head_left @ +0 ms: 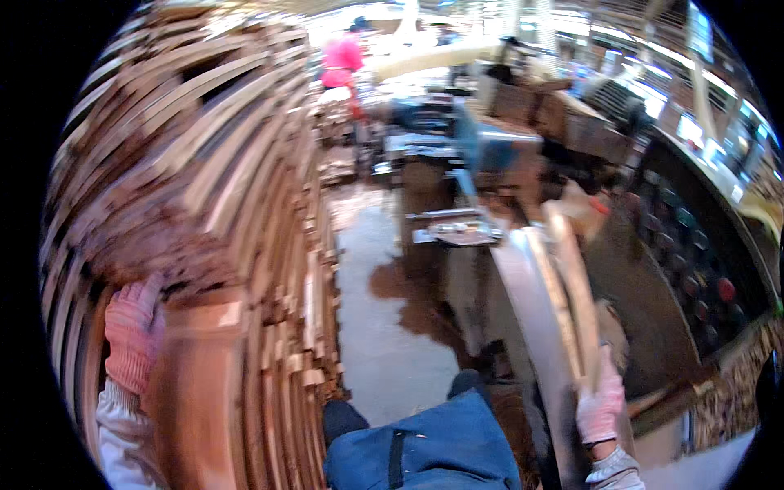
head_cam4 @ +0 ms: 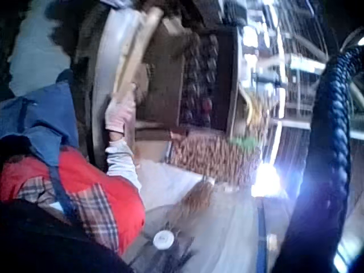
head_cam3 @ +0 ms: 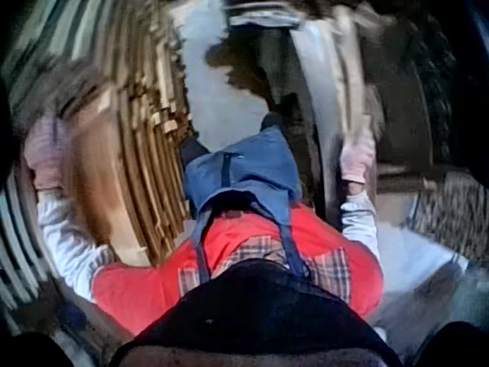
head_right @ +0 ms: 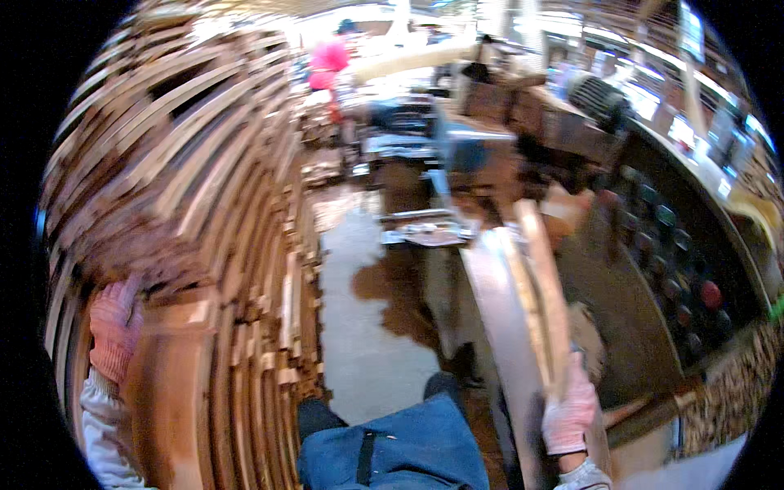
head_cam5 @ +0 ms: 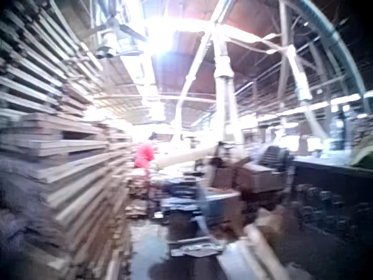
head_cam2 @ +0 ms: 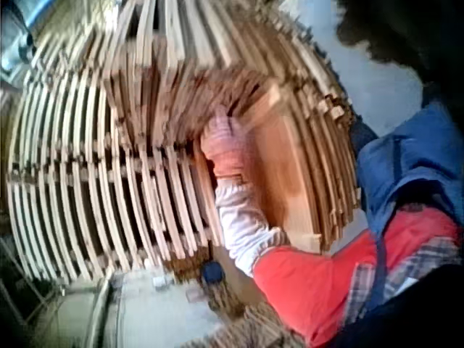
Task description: The person picks up individual wood planks from a large stack and feeds them one at a time into an industrial woodworking machine.
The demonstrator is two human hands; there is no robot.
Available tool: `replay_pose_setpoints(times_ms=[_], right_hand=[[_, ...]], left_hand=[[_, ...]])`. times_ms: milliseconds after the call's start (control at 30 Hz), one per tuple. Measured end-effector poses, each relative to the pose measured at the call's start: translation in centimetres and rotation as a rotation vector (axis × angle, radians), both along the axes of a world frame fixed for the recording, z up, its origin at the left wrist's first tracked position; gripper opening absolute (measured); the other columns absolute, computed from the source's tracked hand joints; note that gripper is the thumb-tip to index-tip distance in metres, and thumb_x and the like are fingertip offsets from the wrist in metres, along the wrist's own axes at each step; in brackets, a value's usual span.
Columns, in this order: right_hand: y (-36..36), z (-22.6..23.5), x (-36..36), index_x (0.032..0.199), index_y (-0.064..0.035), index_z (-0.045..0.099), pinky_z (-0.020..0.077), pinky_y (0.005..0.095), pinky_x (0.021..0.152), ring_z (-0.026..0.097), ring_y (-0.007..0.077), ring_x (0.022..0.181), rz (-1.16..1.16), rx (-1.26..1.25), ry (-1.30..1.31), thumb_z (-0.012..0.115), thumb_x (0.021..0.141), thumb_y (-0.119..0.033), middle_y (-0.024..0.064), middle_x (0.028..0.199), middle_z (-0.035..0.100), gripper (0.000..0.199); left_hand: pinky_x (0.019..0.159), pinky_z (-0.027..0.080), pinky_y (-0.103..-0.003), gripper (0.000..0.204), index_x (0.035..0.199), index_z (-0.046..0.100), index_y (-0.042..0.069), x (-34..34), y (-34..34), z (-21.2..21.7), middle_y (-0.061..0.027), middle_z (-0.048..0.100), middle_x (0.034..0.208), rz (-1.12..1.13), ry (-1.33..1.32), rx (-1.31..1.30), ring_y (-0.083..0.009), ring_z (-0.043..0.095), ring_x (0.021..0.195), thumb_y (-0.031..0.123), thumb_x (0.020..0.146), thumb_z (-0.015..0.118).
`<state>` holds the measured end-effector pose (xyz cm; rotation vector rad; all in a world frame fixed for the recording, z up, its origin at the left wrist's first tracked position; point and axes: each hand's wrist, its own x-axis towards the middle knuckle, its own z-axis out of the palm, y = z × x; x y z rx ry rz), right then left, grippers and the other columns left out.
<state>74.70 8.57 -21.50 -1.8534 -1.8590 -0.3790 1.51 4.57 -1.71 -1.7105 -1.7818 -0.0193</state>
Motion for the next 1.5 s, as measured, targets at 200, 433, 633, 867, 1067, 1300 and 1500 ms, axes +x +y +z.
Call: replay_pose_setpoints(times_ms=[200,433,633,867,1067,1300,1500], right_hand=[[18.7,-3.8,5.3,0.159,0.0005,0.047,0.0383,0.0408,0.124,0.051,0.0368,0.147,0.297,0.363,0.587,0.066,0.103,-0.017,0.0226,0.16,0.053,0.062],[26.7,0.5,-0.9,0.16,-0.0023,0.046,0.0376,0.0441,0.121,0.05,0.0386,0.146,0.032,0.157,0.278,0.062,0.106,-0.017,0.0217,0.16,0.053,0.058],[8.6,-5.2,4.2,0.154,0.0029,0.053,0.0401,0.0405,0.121,0.055,0.0316,0.142,0.188,0.059,0.327,0.067,0.094,0.003,0.0184,0.155,0.059,0.062],[-8.2,1.7,-1.5,0.145,-0.0036,0.063,0.0512,0.047,0.103,0.065,0.0415,0.118,0.14,-0.06,-0.1,0.069,0.086,0.0,0.0234,0.136,0.067,0.059],[4.3,0.4,0.4,0.134,-0.0097,0.071,0.0512,0.049,0.104,0.067,0.0407,0.117,0.246,-0.058,-0.133,0.068,0.086,-0.008,0.0179,0.132,0.071,0.049],[22.0,-3.1,1.5,0.136,-0.0133,0.071,0.0513,0.0514,0.099,0.066,0.0427,0.112,0.091,-0.031,-0.006,0.064,0.092,-0.015,0.0187,0.12,0.072,0.044],[17.5,4.2,-11.6,0.138,-0.0032,0.07,0.0487,0.0427,0.113,0.066,0.0334,0.13,0.791,0.128,0.318,0.068,0.1,-0.012,0.0183,0.136,0.072,0.039]], left_hand=[[0.118,0.04,-0.058,0.092,0.166,0.03,0.003,-11.1,-10.0,-4.4,-0.0205,0.044,0.164,0.949,-0.078,-0.195,-0.04,0.043,0.151,0.035,0.091,0.074],[0.104,0.052,-0.054,0.068,0.158,0.042,0.016,-15.8,-16.0,-4.7,-0.0181,0.059,0.146,1.162,-0.067,-0.033,-0.0375,0.059,0.134,0.022,0.096,0.068],[0.105,0.056,-0.05,0.036,0.131,0.069,0.009,-26.7,-17.8,-6.1,-0.0211,0.07,0.132,1.02,0.033,-0.082,-0.0389,0.067,0.124,0.009,0.098,0.056],[0.111,0.047,-0.043,0.044,0.152,0.058,0.016,-37.2,-22.6,-8.6,-0.014,0.062,0.144,1.166,-0.044,-0.2,-0.0306,0.058,0.132,0.026,0.114,0.037],[0.105,0.046,-0.033,0.043,0.136,0.068,0.012,-35.3,-23.5,-5.3,-0.0076,0.071,0.116,1.178,-1.096,0.263,-0.0252,0.064,0.113,0.039,0.114,0.042],[0.112,0.048,-0.043,0.086,0.157,0.053,0.011,-18.0,-23.7,-5.1,-0.0217,0.058,0.148,0.648,-0.356,0.155,-0.0408,0.058,0.133,-0.005,0.074,0.071],[0.081,0.056,-0.049,0.052,0.128,0.07,0.003,9.7,-8.7,1.7,-0.0151,0.071,0.099,-0.208,-0.002,0.064,-0.0361,0.069,0.092,0.008,0.077,0.067]])
